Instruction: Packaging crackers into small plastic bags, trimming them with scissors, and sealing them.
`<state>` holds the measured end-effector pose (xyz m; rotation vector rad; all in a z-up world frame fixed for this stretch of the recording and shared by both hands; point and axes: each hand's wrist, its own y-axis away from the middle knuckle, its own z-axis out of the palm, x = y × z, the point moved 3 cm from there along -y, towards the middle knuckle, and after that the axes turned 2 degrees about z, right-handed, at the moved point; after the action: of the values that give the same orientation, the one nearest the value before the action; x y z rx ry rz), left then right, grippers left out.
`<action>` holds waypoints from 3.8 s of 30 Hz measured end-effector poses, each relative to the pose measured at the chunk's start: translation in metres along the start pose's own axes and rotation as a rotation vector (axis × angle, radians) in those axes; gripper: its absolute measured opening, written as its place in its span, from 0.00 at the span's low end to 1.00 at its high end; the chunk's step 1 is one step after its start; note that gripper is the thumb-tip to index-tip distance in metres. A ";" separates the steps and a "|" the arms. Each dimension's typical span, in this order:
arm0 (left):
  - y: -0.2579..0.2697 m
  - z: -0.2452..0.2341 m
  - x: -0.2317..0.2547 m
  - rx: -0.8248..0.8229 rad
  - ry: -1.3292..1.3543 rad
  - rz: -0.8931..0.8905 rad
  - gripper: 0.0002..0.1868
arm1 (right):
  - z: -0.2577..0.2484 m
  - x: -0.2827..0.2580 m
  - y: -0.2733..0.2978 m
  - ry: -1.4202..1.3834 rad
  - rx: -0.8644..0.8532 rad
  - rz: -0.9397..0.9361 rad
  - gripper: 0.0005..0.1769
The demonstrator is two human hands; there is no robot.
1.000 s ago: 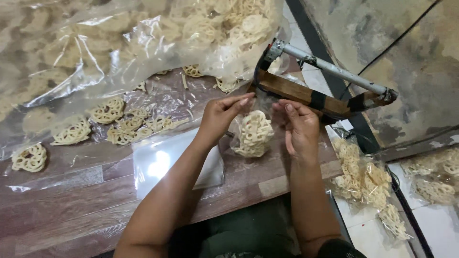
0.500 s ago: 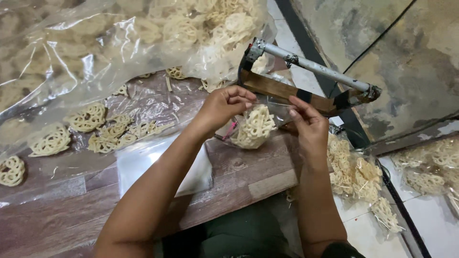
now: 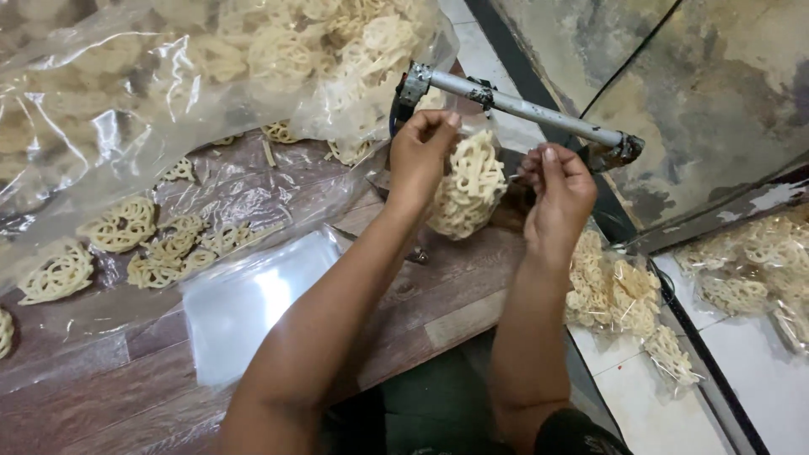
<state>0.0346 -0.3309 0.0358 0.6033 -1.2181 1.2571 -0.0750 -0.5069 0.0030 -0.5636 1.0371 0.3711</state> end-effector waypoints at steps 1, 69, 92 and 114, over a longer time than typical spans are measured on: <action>-0.001 0.007 0.002 -0.003 0.001 0.001 0.10 | 0.002 0.000 -0.001 -0.001 0.002 -0.003 0.04; 0.097 -0.179 -0.088 -0.258 -0.480 0.149 0.12 | -0.490 0.095 -0.159 1.182 -0.095 0.216 0.19; 0.110 -0.179 -0.103 -0.239 -0.450 0.100 0.10 | -0.123 0.093 0.042 0.837 -0.353 -0.262 0.08; 0.143 -0.341 0.002 -0.277 -1.261 0.058 0.19 | 0.074 0.119 0.155 1.047 -0.676 0.227 0.30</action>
<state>0.0212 0.0107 -0.1050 1.2225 -2.3887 0.6425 -0.0512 -0.3349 -0.1138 -1.3256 2.0096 0.6609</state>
